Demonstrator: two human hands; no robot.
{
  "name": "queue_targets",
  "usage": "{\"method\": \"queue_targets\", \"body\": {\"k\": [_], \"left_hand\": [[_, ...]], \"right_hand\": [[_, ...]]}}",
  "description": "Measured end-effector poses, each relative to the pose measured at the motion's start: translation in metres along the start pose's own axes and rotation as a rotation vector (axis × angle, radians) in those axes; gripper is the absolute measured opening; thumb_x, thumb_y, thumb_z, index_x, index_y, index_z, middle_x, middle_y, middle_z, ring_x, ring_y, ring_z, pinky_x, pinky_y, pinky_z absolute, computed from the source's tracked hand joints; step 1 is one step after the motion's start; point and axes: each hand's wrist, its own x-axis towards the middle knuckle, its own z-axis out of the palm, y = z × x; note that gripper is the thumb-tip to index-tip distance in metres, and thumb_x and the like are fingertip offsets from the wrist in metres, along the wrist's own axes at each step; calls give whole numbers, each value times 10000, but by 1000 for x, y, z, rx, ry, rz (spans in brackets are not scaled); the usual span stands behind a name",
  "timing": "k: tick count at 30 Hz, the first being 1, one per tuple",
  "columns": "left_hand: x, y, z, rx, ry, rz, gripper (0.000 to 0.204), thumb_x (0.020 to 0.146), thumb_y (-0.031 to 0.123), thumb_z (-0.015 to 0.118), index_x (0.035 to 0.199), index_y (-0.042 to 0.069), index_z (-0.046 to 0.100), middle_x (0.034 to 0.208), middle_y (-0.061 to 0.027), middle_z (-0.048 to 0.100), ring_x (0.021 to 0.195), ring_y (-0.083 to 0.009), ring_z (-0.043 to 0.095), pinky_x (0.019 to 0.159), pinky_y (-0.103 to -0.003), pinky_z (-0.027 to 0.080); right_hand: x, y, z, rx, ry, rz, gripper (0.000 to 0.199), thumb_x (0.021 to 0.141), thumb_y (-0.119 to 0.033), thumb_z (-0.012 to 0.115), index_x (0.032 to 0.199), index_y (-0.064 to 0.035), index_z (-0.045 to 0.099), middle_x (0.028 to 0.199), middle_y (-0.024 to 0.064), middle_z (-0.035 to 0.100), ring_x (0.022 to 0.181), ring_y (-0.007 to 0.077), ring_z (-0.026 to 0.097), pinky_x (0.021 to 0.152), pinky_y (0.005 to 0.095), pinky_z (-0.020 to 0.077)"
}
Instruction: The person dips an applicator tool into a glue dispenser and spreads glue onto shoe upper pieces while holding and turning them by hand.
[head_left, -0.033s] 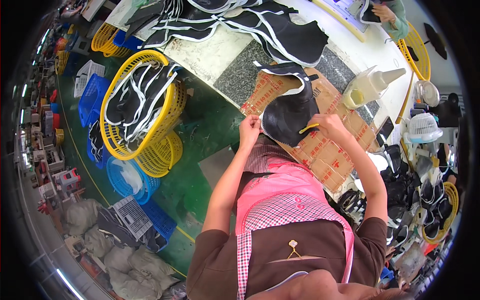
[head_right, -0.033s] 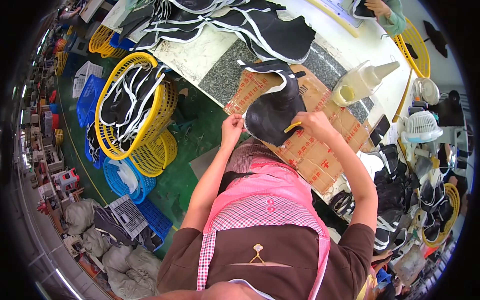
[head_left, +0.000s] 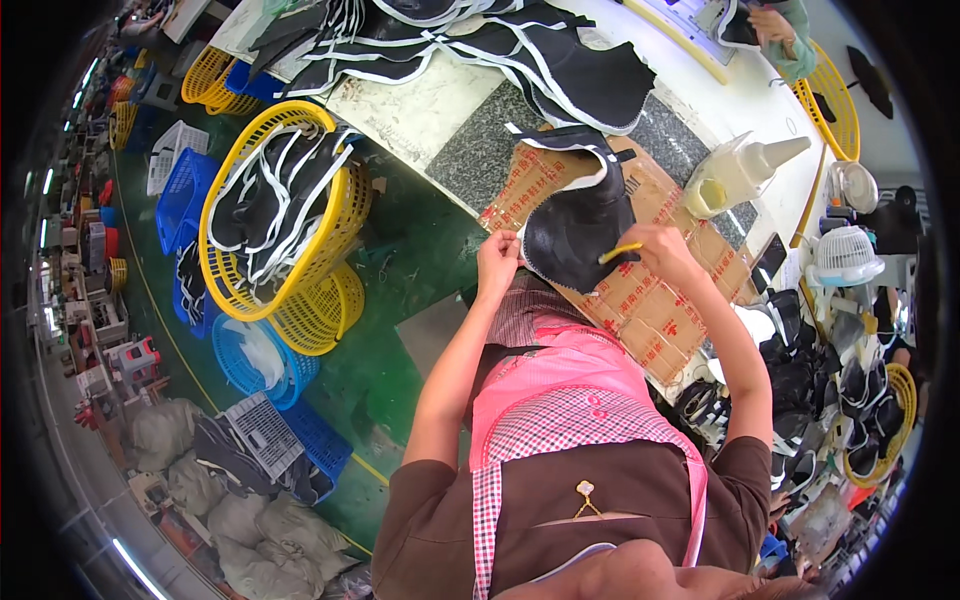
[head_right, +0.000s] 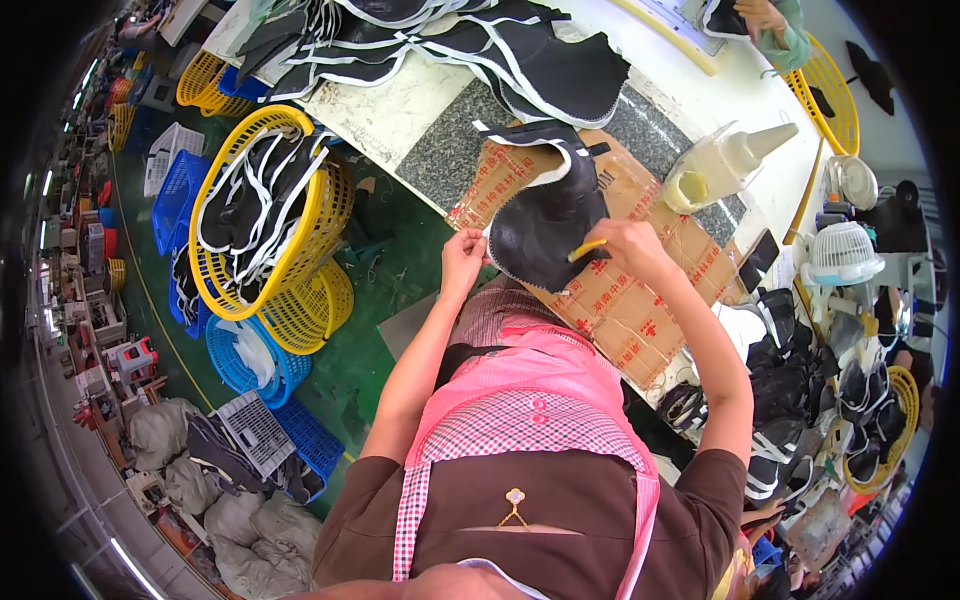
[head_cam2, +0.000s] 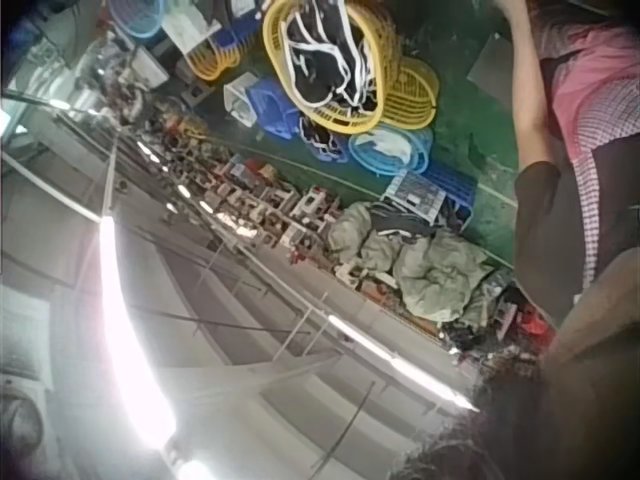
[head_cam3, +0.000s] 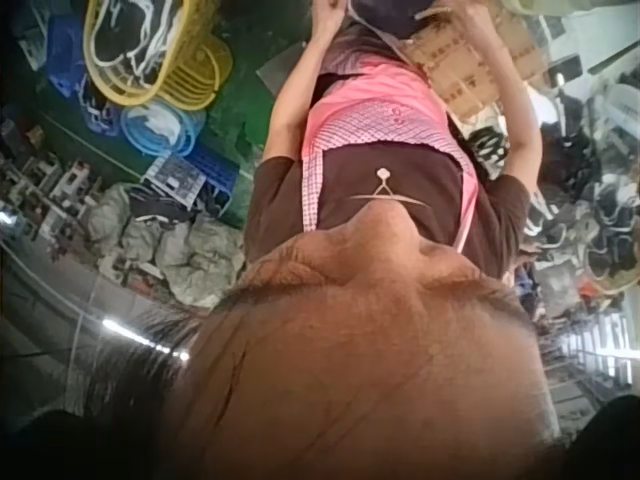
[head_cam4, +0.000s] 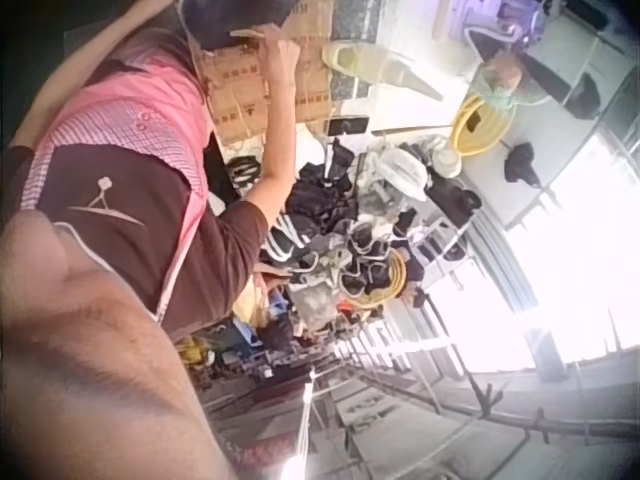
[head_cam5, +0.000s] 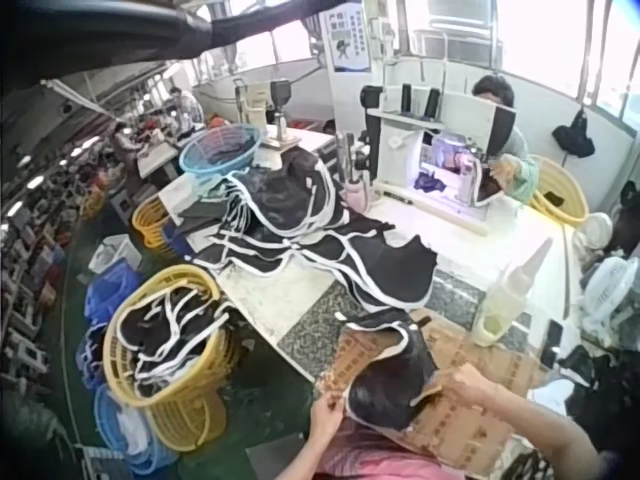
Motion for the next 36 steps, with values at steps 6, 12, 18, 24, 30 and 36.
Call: {"method": "queue_targets", "body": {"k": [6,12,18,24,30,36], "left_hand": [[8,15,-1,55,24,81,98,935,2,588,1009,-48,629,817,-68,669,665,-98,626,560,-253,551],[14,24,1,184,43,121,85,924,-12,587,984,-44,639,796,-65,666,652,-101,617,547,-259,539],[16,15,-3,105,25,102,102,934,-6,587,1015,-48,636,834,-76,671,684,-108,628,573,-265,571],[3,6,-5,76,-2,115,104,954,14,577,1028,-50,614,826,-53,654,669,-89,613,582,-245,560],[-9,-4,-19,41,-34,68,104,964,23,557,1029,-48,598,866,-64,668,711,-99,640,598,-228,560],[8,58,-9,730,277,674,229,953,151,629,1087,-32,661,891,-82,729,799,-167,683,782,-311,539]], "right_hand": [[-13,14,-2,-89,-104,-26,298,738,42,593,976,-104,695,887,71,667,814,301,664,692,393,539],[-13,6,-14,-92,83,2,300,707,13,615,968,-114,690,889,61,663,801,284,661,666,391,535],[-15,6,3,-133,61,55,218,734,-13,618,934,-86,667,857,62,651,801,285,658,674,397,528],[-43,11,12,29,362,410,73,892,-87,621,931,-39,660,864,148,629,781,362,634,649,421,484],[-47,32,44,21,627,635,131,896,-125,652,945,-6,678,828,188,659,733,377,637,628,430,482],[-28,35,54,68,819,654,149,944,-138,629,958,6,668,677,98,617,558,181,512,546,333,411]]}}
